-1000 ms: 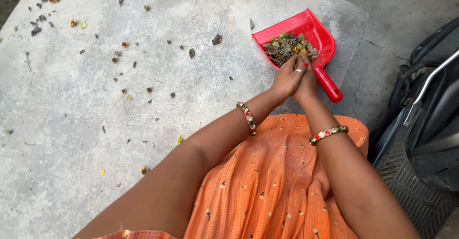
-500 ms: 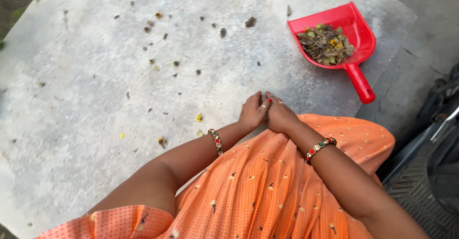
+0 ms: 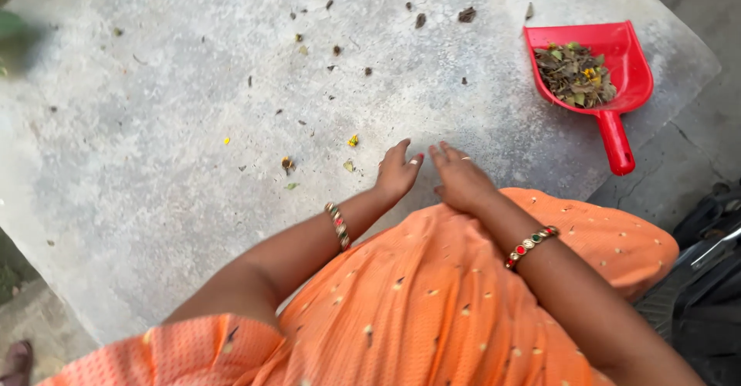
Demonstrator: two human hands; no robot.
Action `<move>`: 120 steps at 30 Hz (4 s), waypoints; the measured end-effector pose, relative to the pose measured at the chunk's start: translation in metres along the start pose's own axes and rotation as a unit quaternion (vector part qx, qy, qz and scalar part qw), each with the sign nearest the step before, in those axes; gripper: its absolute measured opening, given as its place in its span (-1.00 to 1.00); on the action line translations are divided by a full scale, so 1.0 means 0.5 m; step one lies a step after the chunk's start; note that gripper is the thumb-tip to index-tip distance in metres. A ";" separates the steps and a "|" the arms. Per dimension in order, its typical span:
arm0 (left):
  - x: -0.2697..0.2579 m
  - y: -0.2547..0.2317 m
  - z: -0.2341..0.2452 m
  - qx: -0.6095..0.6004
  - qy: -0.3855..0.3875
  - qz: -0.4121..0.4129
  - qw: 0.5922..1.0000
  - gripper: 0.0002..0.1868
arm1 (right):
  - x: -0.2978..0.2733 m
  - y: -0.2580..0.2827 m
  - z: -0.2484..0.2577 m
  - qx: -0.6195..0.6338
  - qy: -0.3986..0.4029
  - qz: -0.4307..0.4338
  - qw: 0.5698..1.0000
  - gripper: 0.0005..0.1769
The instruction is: Picking up small leaves and flower debris from a stone surface and placing them into a red dustpan.
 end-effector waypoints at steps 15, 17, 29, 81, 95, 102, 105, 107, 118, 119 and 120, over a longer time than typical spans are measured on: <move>0.215 0.040 0.153 -0.105 -0.066 0.032 0.992 -0.40 | 0.215 0.069 0.096 0.046 -0.035 0.031 0.998 0.01; 0.248 0.038 0.170 -0.129 -0.086 0.058 0.986 -0.40 | 0.255 0.070 0.115 0.041 -0.023 0.024 0.999 0.01; 0.315 0.089 0.205 -0.286 -0.108 0.126 0.944 -0.35 | 0.464 0.130 0.110 0.030 0.071 0.037 0.996 0.03; 0.222 -0.464 -0.309 -0.180 0.199 -0.111 0.957 -0.38 | 0.092 -0.546 0.032 0.654 -0.420 -0.124 0.617 -0.49; 0.246 -0.381 -0.314 -0.132 0.175 -0.128 0.967 -0.35 | 0.099 -0.447 0.090 0.611 -0.422 -0.164 0.649 -0.34; 0.288 -0.249 -0.176 -0.017 0.079 -0.071 0.994 -0.19 | 0.202 -0.296 0.086 0.177 -0.275 -0.098 0.940 -0.35; 0.305 -0.205 -0.128 -0.034 0.054 -0.054 0.996 -0.19 | 0.232 -0.230 0.116 0.169 -0.194 -0.081 0.963 -0.26; 0.310 -0.200 -0.114 -0.108 0.070 -0.038 0.991 -0.19 | 0.254 -0.222 0.114 0.170 -0.157 -0.087 0.969 -0.22; 0.340 -0.206 -0.123 -0.206 0.154 0.076 0.963 -0.17 | 0.304 -0.261 0.068 0.144 -0.100 -0.063 0.982 0.06; 0.340 -0.203 -0.124 -0.208 0.154 0.076 0.963 -0.19 | 0.298 -0.257 0.072 0.143 -0.094 -0.075 0.982 0.07; 0.339 -0.200 -0.124 -0.210 0.154 0.077 0.962 -0.21 | 0.292 -0.251 0.075 0.141 -0.088 -0.087 0.982 0.09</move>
Point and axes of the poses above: each hand's wrist, its own x-axis towards the middle knuckle, its own z-axis out of the back of the hand, y = z × x, the point moved 6 cm from there along x, towards the middle knuckle
